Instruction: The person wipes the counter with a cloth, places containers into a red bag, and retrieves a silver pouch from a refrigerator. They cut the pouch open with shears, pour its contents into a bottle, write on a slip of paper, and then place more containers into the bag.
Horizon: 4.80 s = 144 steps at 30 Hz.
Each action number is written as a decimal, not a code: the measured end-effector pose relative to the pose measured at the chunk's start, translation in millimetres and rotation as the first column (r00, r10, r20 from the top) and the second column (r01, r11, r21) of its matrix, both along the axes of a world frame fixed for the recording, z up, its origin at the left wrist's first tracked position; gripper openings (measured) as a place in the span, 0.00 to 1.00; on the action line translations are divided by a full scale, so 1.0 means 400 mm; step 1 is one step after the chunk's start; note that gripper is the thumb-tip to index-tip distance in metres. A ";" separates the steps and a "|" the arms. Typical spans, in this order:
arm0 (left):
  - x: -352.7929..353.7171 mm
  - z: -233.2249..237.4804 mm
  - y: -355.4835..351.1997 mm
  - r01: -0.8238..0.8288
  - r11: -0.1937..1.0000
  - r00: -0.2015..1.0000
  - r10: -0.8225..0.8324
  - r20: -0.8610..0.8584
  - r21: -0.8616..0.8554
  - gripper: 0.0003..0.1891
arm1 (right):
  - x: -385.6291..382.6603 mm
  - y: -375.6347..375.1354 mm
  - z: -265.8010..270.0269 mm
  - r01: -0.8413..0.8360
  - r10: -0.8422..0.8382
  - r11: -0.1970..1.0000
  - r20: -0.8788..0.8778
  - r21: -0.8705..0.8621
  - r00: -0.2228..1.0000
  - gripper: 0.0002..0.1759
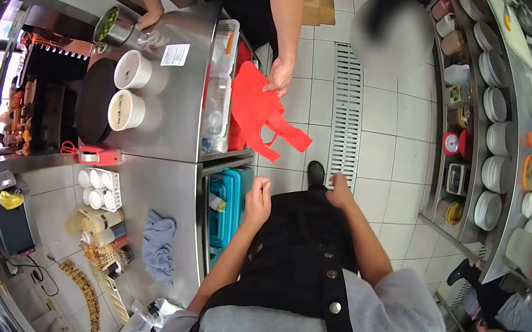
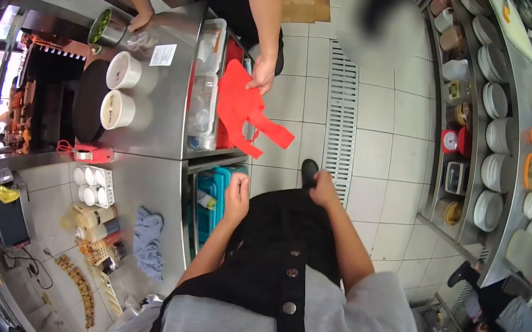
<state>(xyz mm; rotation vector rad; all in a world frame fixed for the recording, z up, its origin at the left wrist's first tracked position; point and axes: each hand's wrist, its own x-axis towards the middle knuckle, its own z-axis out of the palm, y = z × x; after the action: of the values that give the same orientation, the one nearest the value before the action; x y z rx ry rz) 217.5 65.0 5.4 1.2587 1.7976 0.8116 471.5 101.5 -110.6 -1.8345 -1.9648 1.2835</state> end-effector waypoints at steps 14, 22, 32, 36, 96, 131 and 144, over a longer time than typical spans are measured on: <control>-0.208 -0.433 0.589 -0.270 0.799 0.724 0.536 0.434 -0.538 0.59 | 0.013 -0.188 -0.037 0.063 0.030 0.927 0.242 -0.370 0.970 0.18; -0.186 -0.525 0.656 -0.356 0.782 0.389 0.622 0.680 -0.512 0.50 | -0.042 -0.141 -0.060 0.091 -0.057 0.877 0.086 -0.472 0.995 0.14; -0.223 -0.631 0.434 -0.307 0.818 0.696 0.541 0.471 -0.487 0.16 | -0.143 0.015 -0.037 -0.098 0.103 0.921 -0.005 -0.378 0.995 0.08; -0.143 -0.558 0.191 -0.127 0.855 0.988 0.062 -0.144 -0.503 0.19 | -0.174 0.101 -0.084 -0.181 0.207 0.905 0.027 -0.385 0.978 0.06; -0.289 -0.614 0.261 -0.110 0.993 0.916 0.116 -0.384 0.037 0.31 | -1.030 0.515 -0.564 -0.123 0.376 0.779 -0.301 0.615 0.876 0.13; -0.360 -0.784 0.930 0.003 0.987 0.406 -0.147 -0.902 -0.159 0.32 | -0.900 0.421 -0.509 0.194 -0.032 0.964 -0.652 0.179 0.758 0.15; -0.486 -0.802 0.974 -0.665 0.670 0.713 0.437 -0.549 -0.331 0.32 | -0.651 0.434 -0.457 0.663 -0.572 0.746 -0.572 -0.064 0.588 0.13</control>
<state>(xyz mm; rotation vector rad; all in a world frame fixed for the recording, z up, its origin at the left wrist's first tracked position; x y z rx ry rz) 22.9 454.8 -315.2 0.5161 2.6233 0.3074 211.0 275.1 -293.5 -1.5795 -0.9351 1.1823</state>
